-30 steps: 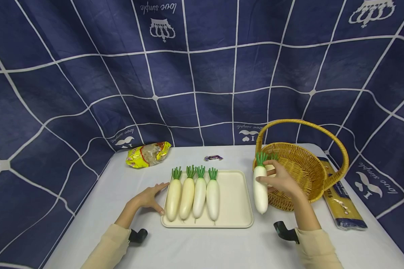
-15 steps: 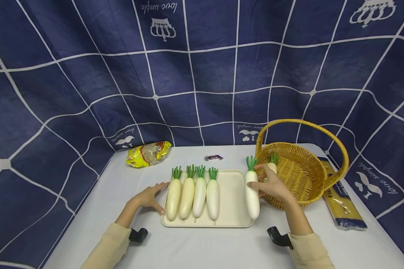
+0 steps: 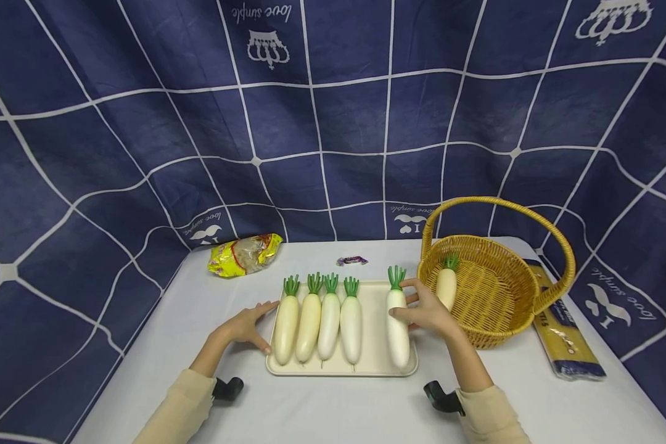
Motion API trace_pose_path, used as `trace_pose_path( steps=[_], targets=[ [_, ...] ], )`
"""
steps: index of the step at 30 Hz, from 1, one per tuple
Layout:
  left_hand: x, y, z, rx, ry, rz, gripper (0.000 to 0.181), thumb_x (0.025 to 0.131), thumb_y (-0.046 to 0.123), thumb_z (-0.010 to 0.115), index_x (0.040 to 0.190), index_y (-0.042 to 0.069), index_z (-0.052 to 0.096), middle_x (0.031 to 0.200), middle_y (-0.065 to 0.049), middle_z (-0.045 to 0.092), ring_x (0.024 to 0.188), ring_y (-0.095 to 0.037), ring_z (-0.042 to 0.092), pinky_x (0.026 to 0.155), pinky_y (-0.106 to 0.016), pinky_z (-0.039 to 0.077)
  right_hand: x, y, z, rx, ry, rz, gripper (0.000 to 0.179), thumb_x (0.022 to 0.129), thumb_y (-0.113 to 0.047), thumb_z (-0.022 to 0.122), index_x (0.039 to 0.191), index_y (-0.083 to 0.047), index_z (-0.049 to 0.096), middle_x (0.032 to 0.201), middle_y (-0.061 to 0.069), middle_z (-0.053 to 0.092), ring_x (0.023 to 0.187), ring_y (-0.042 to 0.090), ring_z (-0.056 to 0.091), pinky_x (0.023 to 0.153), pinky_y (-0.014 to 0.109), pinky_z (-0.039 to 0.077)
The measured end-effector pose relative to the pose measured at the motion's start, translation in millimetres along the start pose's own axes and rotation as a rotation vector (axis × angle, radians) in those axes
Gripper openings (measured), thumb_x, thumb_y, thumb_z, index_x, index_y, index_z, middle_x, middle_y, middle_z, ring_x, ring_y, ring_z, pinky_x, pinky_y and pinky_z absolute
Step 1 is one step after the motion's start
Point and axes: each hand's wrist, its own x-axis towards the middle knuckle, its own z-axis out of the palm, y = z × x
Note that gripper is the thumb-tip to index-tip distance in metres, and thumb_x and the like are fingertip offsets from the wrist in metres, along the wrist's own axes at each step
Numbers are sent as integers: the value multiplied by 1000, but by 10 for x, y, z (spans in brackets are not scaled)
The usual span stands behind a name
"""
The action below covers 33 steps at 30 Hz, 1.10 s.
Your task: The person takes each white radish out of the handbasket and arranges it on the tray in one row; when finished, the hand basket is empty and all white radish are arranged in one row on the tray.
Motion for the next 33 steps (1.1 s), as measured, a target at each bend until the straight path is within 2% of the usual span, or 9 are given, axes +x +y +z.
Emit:
trace_pose_path(
  steps=[3, 10, 21, 33],
  targets=[
    [6, -4, 4, -1, -2, -3, 112, 48, 27, 92, 144, 11, 38, 149, -21, 32, 138, -44, 22, 109, -63, 20, 51, 19, 66, 16, 4, 6, 71, 79, -16, 73, 135, 2, 32, 113, 30, 51, 87, 29, 60, 61, 39, 58],
    [19, -12, 5, 10, -6, -3, 113, 48, 29, 92, 145, 12, 37, 149, -20, 31, 138, -43, 22, 109, -62, 20, 157, 69, 190, 52, -8, 7, 71, 80, -16, 72, 136, 3, 33, 113, 32, 48, 84, 30, 61, 62, 41, 59],
    [20, -32, 22, 8, 6, 9, 112, 48, 27, 93, 144, 11, 38, 148, -21, 32, 137, -44, 23, 109, -63, 21, 314, 211, 329, 49, 16, 65, 69, 79, -16, 73, 134, 1, 35, 110, 30, 51, 81, 27, 62, 62, 41, 59],
    [10, -13, 9, 6, 8, 14, 111, 48, 27, 92, 144, 10, 39, 148, -22, 32, 137, -44, 24, 109, -63, 20, 438, 266, 446, 62, 9, 69, 66, 79, -12, 73, 133, 0, 38, 109, 28, 51, 82, 27, 60, 60, 39, 58]
  ],
)
